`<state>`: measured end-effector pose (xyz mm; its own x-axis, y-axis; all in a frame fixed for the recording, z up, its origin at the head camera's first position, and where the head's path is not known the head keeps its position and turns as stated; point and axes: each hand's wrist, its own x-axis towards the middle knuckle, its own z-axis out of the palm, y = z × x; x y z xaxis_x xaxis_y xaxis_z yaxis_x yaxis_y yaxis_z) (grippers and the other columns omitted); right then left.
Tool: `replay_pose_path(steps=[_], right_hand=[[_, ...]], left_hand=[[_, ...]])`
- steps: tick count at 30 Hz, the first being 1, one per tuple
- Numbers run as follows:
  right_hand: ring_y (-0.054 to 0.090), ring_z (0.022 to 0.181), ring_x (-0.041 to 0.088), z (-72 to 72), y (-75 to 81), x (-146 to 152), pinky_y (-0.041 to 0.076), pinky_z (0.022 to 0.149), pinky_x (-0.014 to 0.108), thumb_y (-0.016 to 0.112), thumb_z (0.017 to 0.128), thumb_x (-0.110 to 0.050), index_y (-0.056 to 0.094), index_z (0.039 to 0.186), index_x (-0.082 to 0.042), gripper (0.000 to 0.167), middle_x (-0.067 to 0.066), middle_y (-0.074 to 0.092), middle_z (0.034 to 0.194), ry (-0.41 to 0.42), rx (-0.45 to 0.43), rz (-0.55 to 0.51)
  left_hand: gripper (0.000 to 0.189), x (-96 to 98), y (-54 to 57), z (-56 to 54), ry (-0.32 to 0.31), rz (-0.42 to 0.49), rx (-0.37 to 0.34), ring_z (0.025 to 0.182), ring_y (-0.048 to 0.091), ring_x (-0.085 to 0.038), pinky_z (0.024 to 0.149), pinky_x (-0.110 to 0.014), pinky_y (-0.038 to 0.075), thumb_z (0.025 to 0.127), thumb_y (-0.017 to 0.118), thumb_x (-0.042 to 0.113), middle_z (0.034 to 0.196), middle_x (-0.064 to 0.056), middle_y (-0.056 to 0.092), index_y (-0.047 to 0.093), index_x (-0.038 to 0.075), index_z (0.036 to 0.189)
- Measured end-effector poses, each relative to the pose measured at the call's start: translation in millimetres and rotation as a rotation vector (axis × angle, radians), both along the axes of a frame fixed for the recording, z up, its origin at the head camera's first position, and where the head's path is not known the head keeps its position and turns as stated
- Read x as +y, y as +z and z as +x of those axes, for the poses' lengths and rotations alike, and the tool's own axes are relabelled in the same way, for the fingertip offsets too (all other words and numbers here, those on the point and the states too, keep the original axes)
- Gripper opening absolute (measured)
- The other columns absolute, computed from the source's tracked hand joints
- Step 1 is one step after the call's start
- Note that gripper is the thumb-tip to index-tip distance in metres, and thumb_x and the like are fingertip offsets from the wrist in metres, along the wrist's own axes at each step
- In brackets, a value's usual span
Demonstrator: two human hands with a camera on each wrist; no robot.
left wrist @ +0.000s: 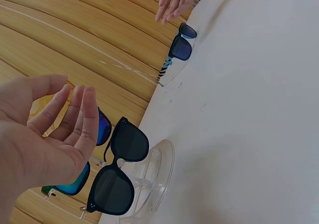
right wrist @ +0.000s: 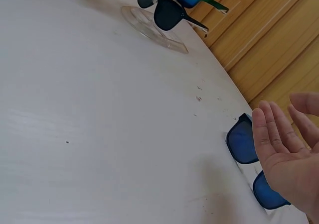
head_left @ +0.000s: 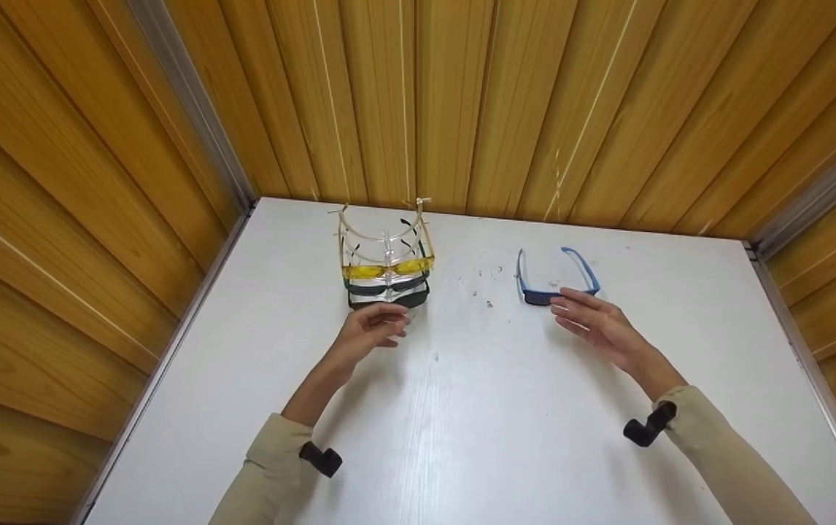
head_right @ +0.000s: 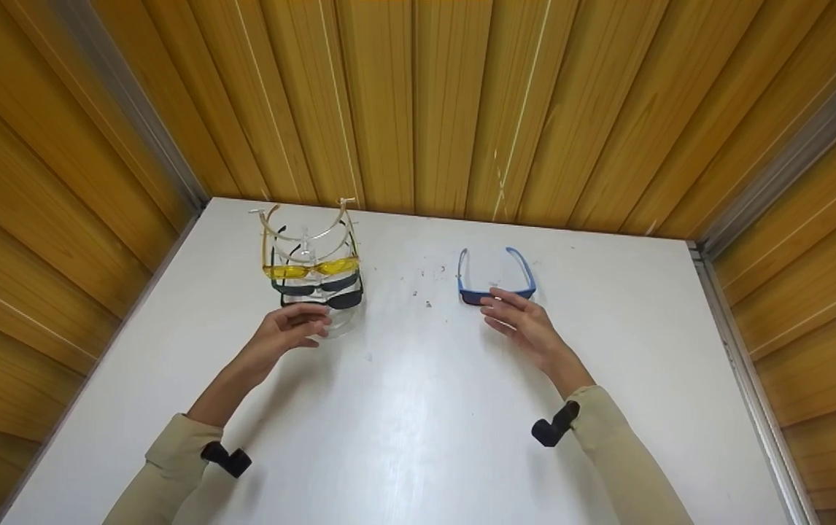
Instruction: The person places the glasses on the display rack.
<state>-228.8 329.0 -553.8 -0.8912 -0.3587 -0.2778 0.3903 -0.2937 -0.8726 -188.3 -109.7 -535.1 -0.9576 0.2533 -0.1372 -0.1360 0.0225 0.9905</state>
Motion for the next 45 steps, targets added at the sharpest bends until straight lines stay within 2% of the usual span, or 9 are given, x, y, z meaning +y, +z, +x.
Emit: replay_pose_path(steps=[4,9,20,27,33,36,40,43,45], right_hand=[[0.068,0.122,0.018,-1.1,-1.0,10,0.052,0.110,0.032,0.051,0.106,-0.004,0.051,0.147,-0.002,0.041,0.007,0.071,0.131,-0.022,-0.003,-0.007],[0.068,0.121,0.016,-4.3,-2.2,22,0.053,0.109,0.031,0.055,0.105,-0.007,0.035,0.156,0.001,0.055,0.005,0.072,0.130,-0.065,-0.042,0.017],[0.066,0.124,0.012,-4.6,-3.7,44,0.047,0.115,0.030,0.054,0.106,-0.014,0.022,0.162,-0.005,0.066,-0.003,0.073,0.126,-0.127,-0.133,0.027],[0.066,0.123,0.010,-5.8,-6.8,63,0.046,0.116,0.028,0.054,0.106,-0.013,0.014,0.164,-0.008,0.071,-0.003,0.072,0.128,-0.168,-0.166,0.007],[0.067,0.118,0.009,-7.9,-12.4,82,0.049,0.112,0.026,0.054,0.106,-0.013,0.028,0.162,-0.014,0.062,-0.005,0.075,0.117,-0.251,-0.207,-0.023],[0.067,0.116,0.008,-7.8,-14.8,88,0.049,0.113,0.026,0.054,0.106,-0.012,0.025,0.163,-0.015,0.064,-0.005,0.076,0.115,-0.277,-0.221,-0.037],[0.068,0.114,0.009,-8.3,-17.4,91,0.049,0.112,0.025,0.054,0.106,-0.011,0.046,0.152,-0.017,0.047,-0.004,0.076,0.114,-0.297,-0.209,-0.062],[0.069,0.110,0.008,-14.1,-17.1,88,0.053,0.107,0.024,0.056,0.105,-0.010,0.061,0.133,-0.018,0.030,-0.004,0.077,0.111,-0.339,-0.209,-0.057],[0.069,0.109,0.008,-21.6,-15.7,82,0.053,0.106,0.023,0.058,0.104,-0.011,0.057,0.142,-0.017,0.038,-0.005,0.077,0.108,-0.370,-0.209,-0.045]], left_hand=[[0.034,7.3,-3.9,-4.5,-0.018,0.021,-0.017,0.091,0.071,-0.011,0.081,-0.028,0.062,0.096,0.070,0.011,0.109,-0.004,0.075,0.066,-0.001,0.127],[0.040,20.2,-6.0,-11.5,-0.062,0.066,-0.051,0.094,0.072,-0.012,0.085,-0.030,0.062,0.097,0.069,0.011,0.111,-0.002,0.075,0.062,-0.003,0.134],[0.039,62.3,-13.1,-33.1,-0.130,0.148,-0.113,0.096,0.072,-0.015,0.093,-0.038,0.062,0.099,0.065,0.008,0.110,-0.002,0.075,0.060,-0.002,0.136],[0.042,88.8,-15.6,-51.7,-0.144,0.180,-0.161,0.099,0.072,-0.016,0.109,-0.052,0.052,0.101,0.059,0.006,0.127,-0.019,0.070,0.055,-0.004,0.141],[0.041,114.0,-18.3,-71.5,-0.143,0.188,-0.186,0.099,0.070,-0.016,0.112,-0.053,0.049,0.100,0.057,0.002,0.136,-0.026,0.063,0.055,-0.003,0.141],[0.043,124.8,-21.2,-78.9,-0.148,0.180,-0.207,0.110,0.070,-0.031,0.111,-0.050,0.051,0.100,0.057,0.003,0.138,-0.027,0.062,0.054,-0.003,0.142],[0.044,136.4,-27.6,-86.7,-0.136,0.170,-0.234,0.107,0.071,-0.031,0.109,-0.048,0.053,0.100,0.059,0.004,0.131,-0.023,0.067,0.053,-0.003,0.143],[0.045,141.2,-32.2,-91.8,-0.123,0.162,-0.253,0.102,0.071,-0.021,0.108,-0.046,0.054,0.100,0.059,0.005,0.131,-0.023,0.067,0.053,-0.002,0.144],[0.047,142.5,-34.4,-95.4,-0.115,0.159,-0.262,0.108,0.070,-0.026,0.108,-0.044,0.054,0.100,0.059,0.005,0.137,-0.027,0.062,0.050,-0.002,0.146]])
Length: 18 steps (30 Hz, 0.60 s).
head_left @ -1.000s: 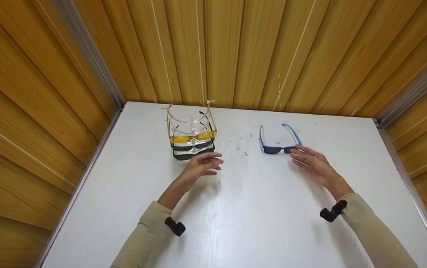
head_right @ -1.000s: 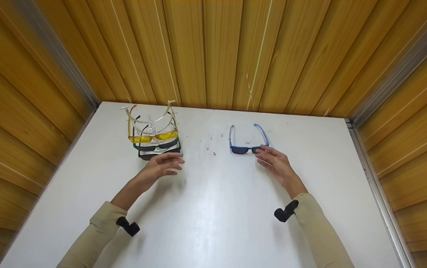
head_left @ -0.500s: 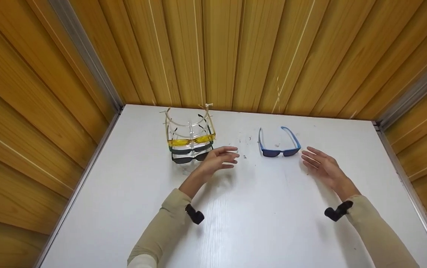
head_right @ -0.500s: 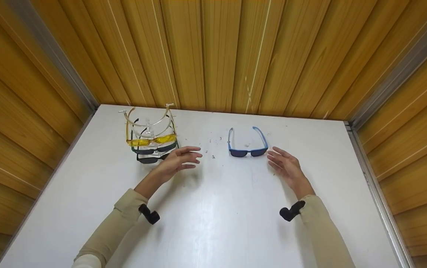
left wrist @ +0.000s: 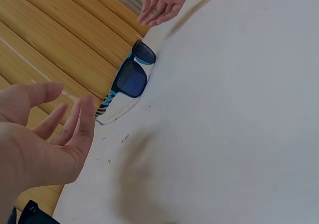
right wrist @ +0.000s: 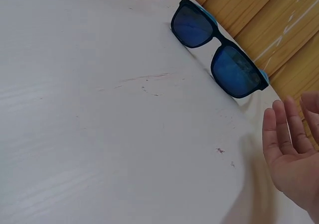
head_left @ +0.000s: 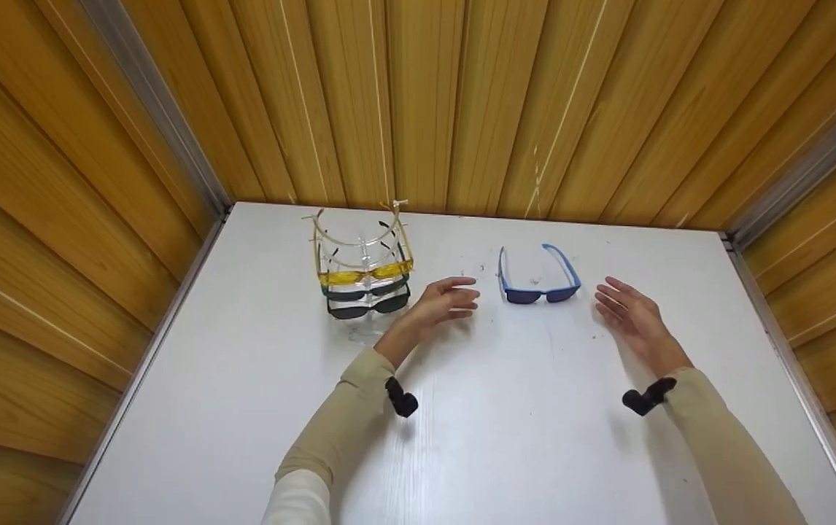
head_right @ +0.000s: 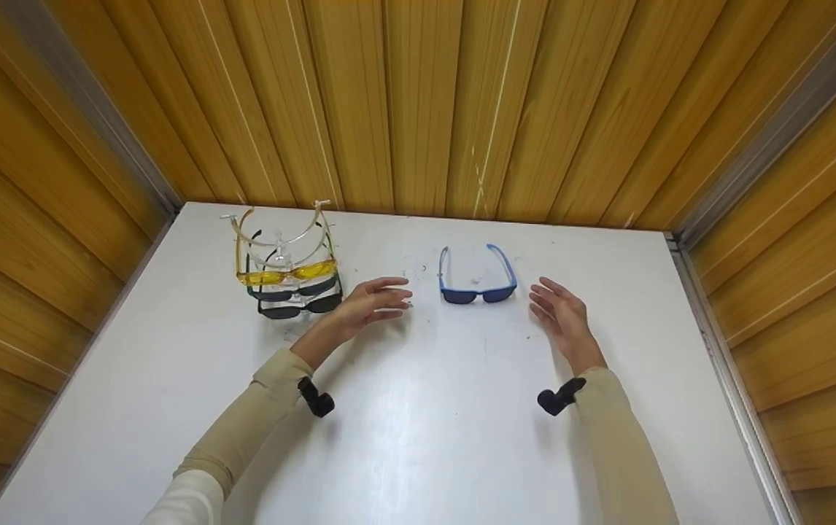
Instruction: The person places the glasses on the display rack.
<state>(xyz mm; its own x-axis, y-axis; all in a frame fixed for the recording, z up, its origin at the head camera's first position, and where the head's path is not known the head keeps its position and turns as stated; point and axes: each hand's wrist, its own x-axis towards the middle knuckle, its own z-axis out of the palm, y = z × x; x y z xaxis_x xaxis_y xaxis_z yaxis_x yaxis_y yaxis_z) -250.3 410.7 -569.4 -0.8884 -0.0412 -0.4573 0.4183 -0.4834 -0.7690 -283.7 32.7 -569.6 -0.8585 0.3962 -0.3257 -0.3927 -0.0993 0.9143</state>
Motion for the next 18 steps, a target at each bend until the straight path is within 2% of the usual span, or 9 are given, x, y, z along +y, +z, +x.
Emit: replay_pose_path(steps=[3,6,11,13,15,18], right_hand=[[0.067,0.110,0.007,-12.8,-0.5,-11,0.051,0.109,0.023,0.060,0.103,-0.012,0.041,0.156,-0.015,0.056,-0.007,0.076,0.106,-0.049,0.005,0.020],[0.066,0.110,0.007,-21.4,-4.2,-20,0.042,0.119,0.025,0.057,0.104,-0.009,0.029,0.161,-0.010,0.064,-0.009,0.076,0.103,-0.096,0.020,0.018],[0.067,0.111,0.005,-24.4,-11.2,-32,0.026,0.127,0.030,0.057,0.103,-0.004,0.032,0.160,-0.006,0.062,-0.011,0.077,0.101,-0.130,0.047,0.039],[0.063,0.119,0.006,-23.7,-13.0,-35,0.026,0.128,0.031,0.058,0.102,-0.005,0.032,0.159,-0.006,0.063,-0.011,0.074,0.109,-0.114,0.062,0.077],[0.055,0.134,0.009,-22.8,-15.0,-38,0.027,0.128,0.030,0.058,0.103,-0.008,0.031,0.160,-0.006,0.064,-0.007,0.068,0.128,-0.088,0.072,0.117],[0.038,0.151,0.015,-23.3,-16.9,-41,0.028,0.127,0.028,0.055,0.105,-0.011,0.027,0.161,-0.006,0.062,0.005,0.047,0.157,-0.039,0.071,0.201]], left_hand=[[0.048,2.6,-2.4,-5.0,0.026,-0.009,-0.001,0.121,0.067,-0.034,0.108,-0.041,0.055,0.100,0.058,0.003,0.143,-0.031,0.056,0.048,-0.003,0.147],[0.051,8.7,-6.3,-8.0,0.049,0.000,-0.013,0.128,0.062,-0.036,0.109,-0.040,0.054,0.100,0.058,0.002,0.145,-0.030,0.053,0.046,-0.003,0.149],[0.056,21.9,-14.5,-9.0,0.043,0.049,-0.052,0.139,0.052,-0.036,0.114,-0.041,0.049,0.100,0.057,0.000,0.153,-0.026,0.046,0.040,0.000,0.154],[0.058,26.8,-16.8,-9.8,0.046,0.073,-0.049,0.141,0.049,-0.036,0.117,-0.041,0.047,0.100,0.056,-0.001,0.156,-0.026,0.042,0.038,0.001,0.155],[0.060,31.6,-19.2,-10.5,0.054,0.091,-0.037,0.143,0.048,-0.036,0.118,-0.041,0.045,0.100,0.056,-0.001,0.158,-0.025,0.039,0.036,0.002,0.156],[0.060,37.6,-22.2,-12.8,0.071,0.118,-0.020,0.145,0.045,-0.036,0.121,-0.041,0.041,0.100,0.054,0.000,0.162,-0.023,0.035,0.035,0.002,0.157]])
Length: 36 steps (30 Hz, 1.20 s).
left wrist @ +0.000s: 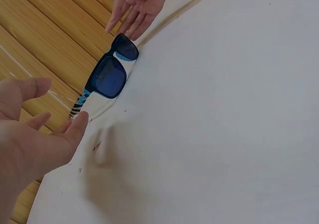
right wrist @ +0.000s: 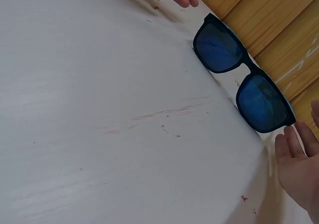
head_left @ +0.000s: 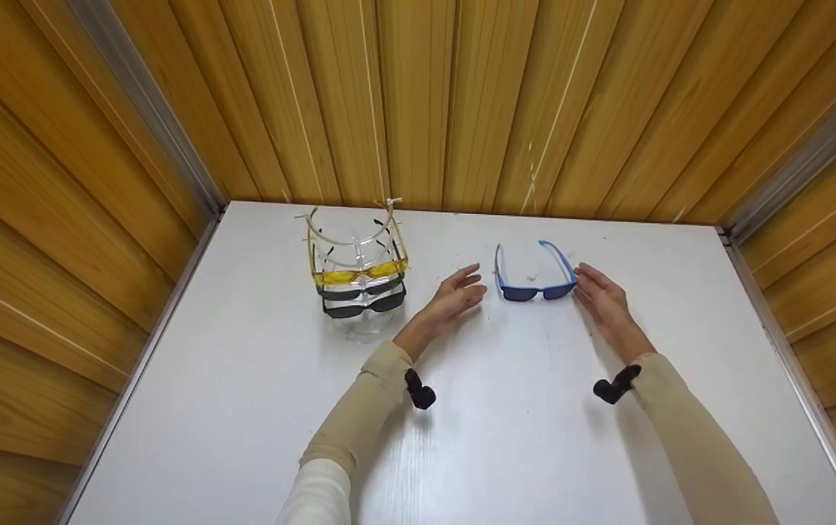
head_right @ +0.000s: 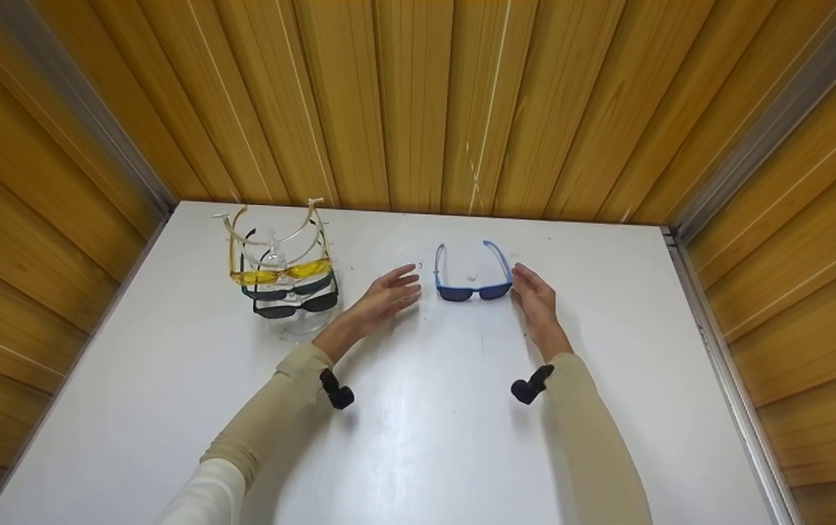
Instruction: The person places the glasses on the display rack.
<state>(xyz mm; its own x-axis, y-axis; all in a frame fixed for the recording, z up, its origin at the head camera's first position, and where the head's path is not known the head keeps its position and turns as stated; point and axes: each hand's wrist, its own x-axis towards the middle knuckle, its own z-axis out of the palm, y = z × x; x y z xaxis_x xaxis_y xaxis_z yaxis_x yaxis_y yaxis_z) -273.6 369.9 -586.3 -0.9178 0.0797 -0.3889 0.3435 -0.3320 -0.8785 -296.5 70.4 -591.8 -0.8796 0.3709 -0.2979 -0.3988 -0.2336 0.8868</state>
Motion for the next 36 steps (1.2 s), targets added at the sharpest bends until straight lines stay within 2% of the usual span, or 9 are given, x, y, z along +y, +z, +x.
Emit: replay_pose_path(steps=[2,5,7,9,12,16,22,29,36], right_hand=[[0.034,0.153,0.017,-0.1,-1.7,0,0.029,0.127,0.028,0.053,0.106,-0.013,0.026,0.161,-0.006,0.061,0.010,0.032,0.167,0.029,-0.004,0.051],[0.046,0.145,0.013,-0.2,-3.7,-2,0.030,0.127,0.031,0.053,0.107,-0.016,0.028,0.160,-0.004,0.060,0.014,0.026,0.168,0.070,0.003,0.127],[0.055,0.133,0.006,-0.2,-5.3,-2,0.032,0.126,0.032,0.056,0.106,-0.017,0.030,0.159,-0.003,0.061,0.014,0.032,0.166,0.085,0.011,0.145],[0.060,0.121,0.002,0.8,-6.0,-3,0.034,0.125,0.033,0.058,0.105,-0.018,0.032,0.158,-0.001,0.062,0.011,0.047,0.157,0.085,0.013,0.145],[0.065,0.111,0.001,1.1,-5.6,-4,0.037,0.123,0.033,0.061,0.103,-0.018,0.034,0.157,0.000,0.063,0.002,0.067,0.133,0.069,0.000,0.116],[0.068,0.105,0.004,1.6,-2.8,-3,0.042,0.119,0.031,0.064,0.102,-0.019,0.035,0.157,0.000,0.065,-0.008,0.073,0.108,0.050,-0.031,0.077],[0.072,0.099,0.005,5.7,-2.2,-1,0.050,0.112,0.029,0.067,0.100,-0.022,0.040,0.153,-0.001,0.064,-0.007,0.075,0.102,0.039,-0.056,0.077],[0.073,0.089,0.007,13.7,-6.2,2,0.060,0.097,0.027,0.068,0.099,-0.012,0.048,0.147,0.002,0.054,-0.003,0.077,0.094,0.020,-0.033,0.071],[0.075,0.089,0.009,18.8,-1.8,0,0.059,0.100,0.032,0.065,0.099,-0.007,0.047,0.147,0.002,0.052,-0.002,0.077,0.094,0.038,-0.048,0.050]], left_hand=[[0.059,5.0,-2.4,-1.4,0.019,0.005,0.016,0.147,0.043,-0.036,0.122,-0.041,0.040,0.101,0.053,0.001,0.163,-0.022,0.033,0.036,0.002,0.157],[0.057,11.2,-4.4,-3.3,0.040,-0.007,0.036,0.149,0.039,-0.036,0.124,-0.042,0.038,0.101,0.051,0.003,0.165,-0.020,0.030,0.037,0.003,0.157],[0.057,14.2,-5.6,-4.1,0.048,-0.033,0.040,0.151,0.037,-0.035,0.124,-0.043,0.037,0.101,0.051,0.004,0.166,-0.018,0.029,0.038,0.005,0.157],[0.057,16.4,-6.6,-4.2,0.044,-0.054,0.032,0.152,0.035,-0.034,0.125,-0.043,0.035,0.101,0.051,0.005,0.167,-0.017,0.029,0.038,0.006,0.157],[0.056,18.7,-7.9,-5.7,0.038,-0.073,0.019,0.153,0.034,-0.032,0.126,-0.043,0.034,0.102,0.051,0.005,0.167,-0.015,0.030,0.040,0.007,0.156],[0.055,20.1,-6.4,-7.4,0.021,-0.072,0.005,0.149,0.041,-0.028,0.125,-0.042,0.035,0.101,0.052,0.004,0.164,-0.013,0.037,0.042,0.006,0.155],[0.055,21.2,-4.9,-7.6,0.018,-0.051,-0.019,0.139,0.053,-0.024,0.122,-0.039,0.039,0.099,0.055,0.003,0.159,-0.013,0.045,0.045,0.006,0.153],[0.051,21.5,-6.0,-4.5,0.060,-0.003,-0.040,0.132,0.060,-0.032,0.112,-0.036,0.051,0.098,0.056,-0.003,0.149,-0.022,0.054,0.048,-0.001,0.148],[0.049,17.0,-3.6,-0.5,0.070,-0.006,-0.044,0.127,0.064,-0.031,0.106,-0.036,0.056,0.097,0.058,-0.005,0.146,-0.020,0.057,0.052,-0.001,0.146]])
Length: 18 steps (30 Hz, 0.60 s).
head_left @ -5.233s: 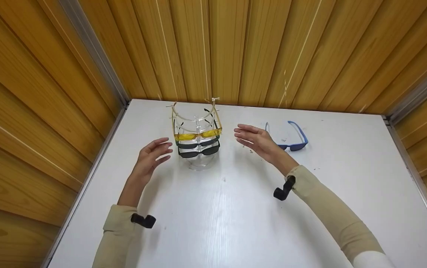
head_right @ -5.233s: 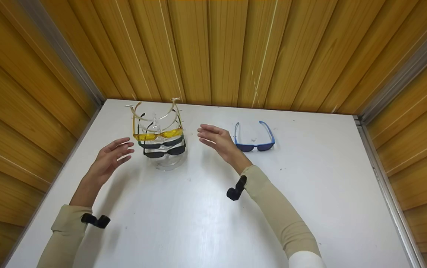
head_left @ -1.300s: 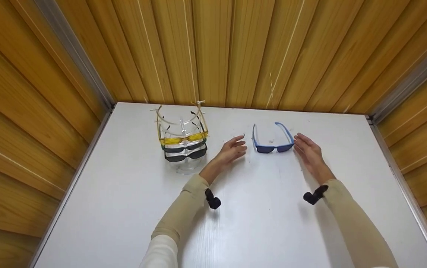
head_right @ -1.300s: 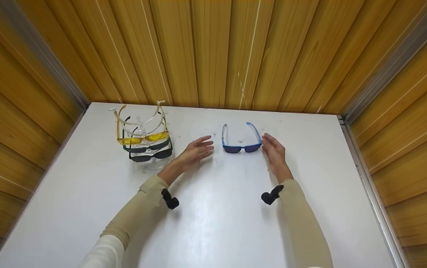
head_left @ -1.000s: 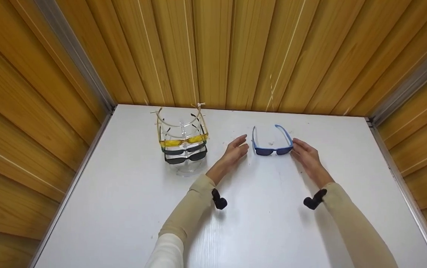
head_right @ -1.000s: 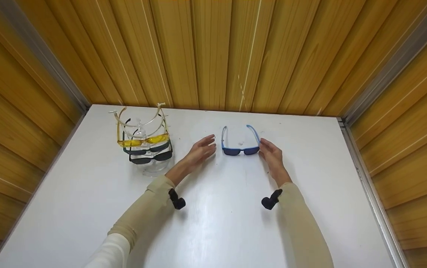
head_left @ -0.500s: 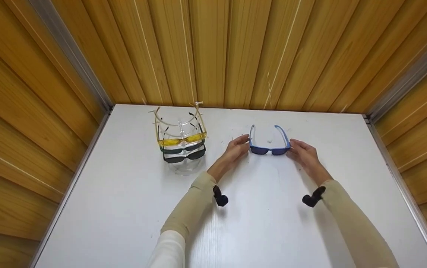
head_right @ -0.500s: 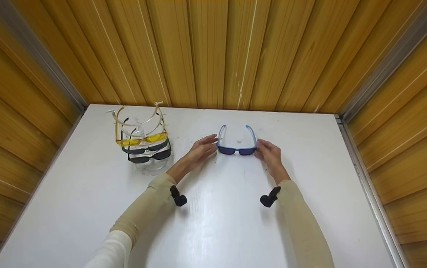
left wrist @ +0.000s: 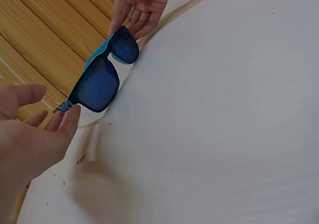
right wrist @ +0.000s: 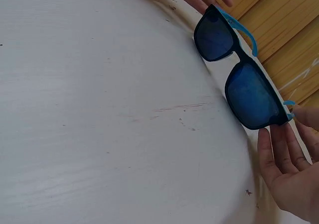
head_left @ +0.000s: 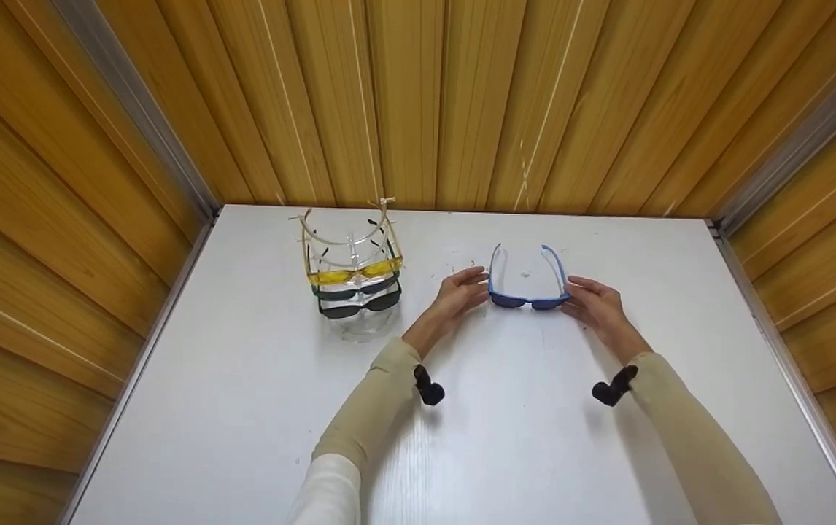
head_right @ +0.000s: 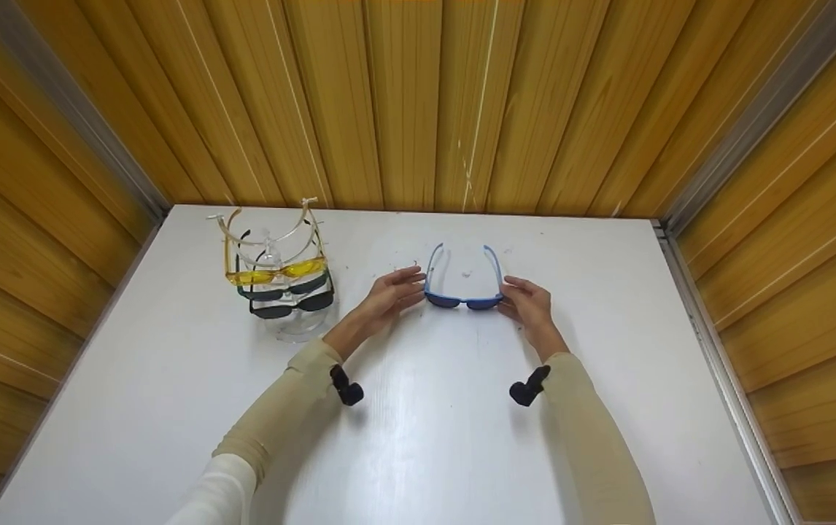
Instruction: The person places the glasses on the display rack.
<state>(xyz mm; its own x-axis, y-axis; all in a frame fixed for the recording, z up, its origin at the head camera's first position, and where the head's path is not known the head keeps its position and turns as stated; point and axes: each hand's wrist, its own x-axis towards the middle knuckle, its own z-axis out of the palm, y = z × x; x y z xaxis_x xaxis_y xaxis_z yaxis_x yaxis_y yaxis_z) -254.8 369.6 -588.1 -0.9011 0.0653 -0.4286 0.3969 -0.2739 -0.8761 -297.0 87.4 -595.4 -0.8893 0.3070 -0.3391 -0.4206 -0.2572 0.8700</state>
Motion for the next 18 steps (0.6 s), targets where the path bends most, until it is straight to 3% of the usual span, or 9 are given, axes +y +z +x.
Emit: replay_pose_path(steps=[5,9,13,18], right_hand=[[0.076,0.088,0.010,2.8,4.5,-2,0.058,0.101,0.033,0.065,0.100,-0.009,0.040,0.152,0.002,0.058,0.000,0.078,0.095,0.037,-0.031,0.033],[0.076,0.090,0.010,7.4,10.3,-3,0.060,0.098,0.032,0.066,0.099,-0.011,0.046,0.149,-0.001,0.055,0.000,0.079,0.097,0.047,-0.045,0.035],[0.075,0.091,0.010,10.1,16.1,-7,0.061,0.096,0.031,0.068,0.099,-0.012,0.051,0.146,-0.003,0.051,0.001,0.079,0.098,0.053,-0.052,0.038],[0.075,0.091,0.010,12.9,22.1,-12,0.061,0.096,0.030,0.069,0.098,-0.013,0.057,0.141,-0.007,0.045,0.001,0.078,0.100,0.062,-0.068,0.033]], left_hand=[[0.050,-6.0,1.2,2.4,-0.006,0.013,0.021,0.127,0.064,-0.032,0.105,-0.037,0.057,0.097,0.057,-0.006,0.148,-0.024,0.055,0.049,-0.004,0.147],[0.049,-9.0,3.7,5.0,0.007,0.026,0.027,0.113,0.070,-0.025,0.101,-0.037,0.059,0.097,0.059,-0.008,0.142,-0.025,0.058,0.051,-0.004,0.145],[0.048,-12.8,5.4,7.7,0.032,0.036,0.019,0.096,0.071,-0.014,0.096,-0.038,0.061,0.094,0.065,-0.006,0.130,-0.020,0.066,0.054,-0.004,0.141],[0.050,-17.9,6.8,11.3,0.037,0.024,0.004,0.091,0.071,-0.013,0.093,-0.038,0.063,0.092,0.070,-0.006,0.118,-0.013,0.071,0.056,-0.003,0.140]])
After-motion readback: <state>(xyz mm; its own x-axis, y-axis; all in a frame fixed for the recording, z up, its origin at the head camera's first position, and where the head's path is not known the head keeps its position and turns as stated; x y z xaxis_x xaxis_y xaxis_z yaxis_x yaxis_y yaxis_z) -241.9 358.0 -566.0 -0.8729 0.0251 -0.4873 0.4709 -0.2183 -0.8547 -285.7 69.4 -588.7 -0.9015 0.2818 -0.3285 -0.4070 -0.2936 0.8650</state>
